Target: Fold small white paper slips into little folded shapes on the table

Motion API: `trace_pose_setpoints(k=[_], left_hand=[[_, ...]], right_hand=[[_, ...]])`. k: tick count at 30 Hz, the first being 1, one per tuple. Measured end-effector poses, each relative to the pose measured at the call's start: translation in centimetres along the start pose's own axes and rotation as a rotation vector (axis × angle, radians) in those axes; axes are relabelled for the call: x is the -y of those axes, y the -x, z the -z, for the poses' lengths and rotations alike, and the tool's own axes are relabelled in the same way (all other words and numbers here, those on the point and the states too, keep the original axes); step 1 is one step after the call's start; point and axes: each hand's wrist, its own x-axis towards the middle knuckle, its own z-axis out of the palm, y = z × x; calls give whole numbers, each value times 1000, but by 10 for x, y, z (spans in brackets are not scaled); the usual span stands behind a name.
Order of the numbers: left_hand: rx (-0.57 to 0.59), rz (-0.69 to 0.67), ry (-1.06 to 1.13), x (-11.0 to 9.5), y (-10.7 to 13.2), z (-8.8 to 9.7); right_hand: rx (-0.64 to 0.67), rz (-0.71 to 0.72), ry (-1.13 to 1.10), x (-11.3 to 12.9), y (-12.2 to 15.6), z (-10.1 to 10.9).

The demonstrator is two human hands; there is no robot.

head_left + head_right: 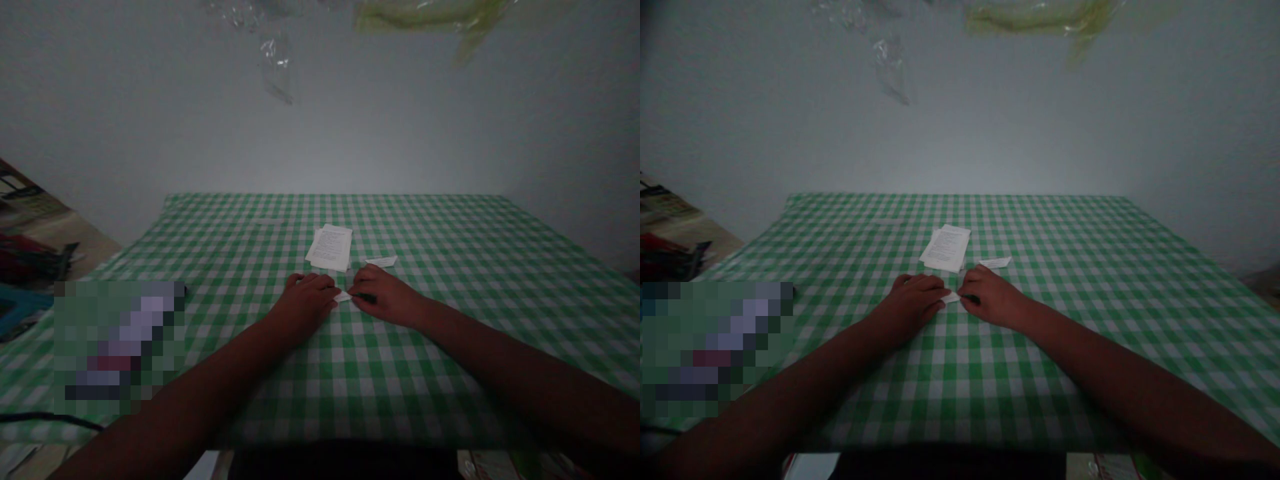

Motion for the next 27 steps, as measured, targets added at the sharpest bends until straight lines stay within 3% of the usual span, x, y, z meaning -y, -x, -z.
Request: trace_pose_setpoints(k=[5,18,27], left_hand=[[-16,-8,12,3,0,-5],[-22,-15,-3,2,0,-3],[-60,-46,70,-2,-2,-3]], right_hand=[[49,65,153,5,1,-4],[109,99,296,16,-2,-3],[83,115,-41,8,-2,0]])
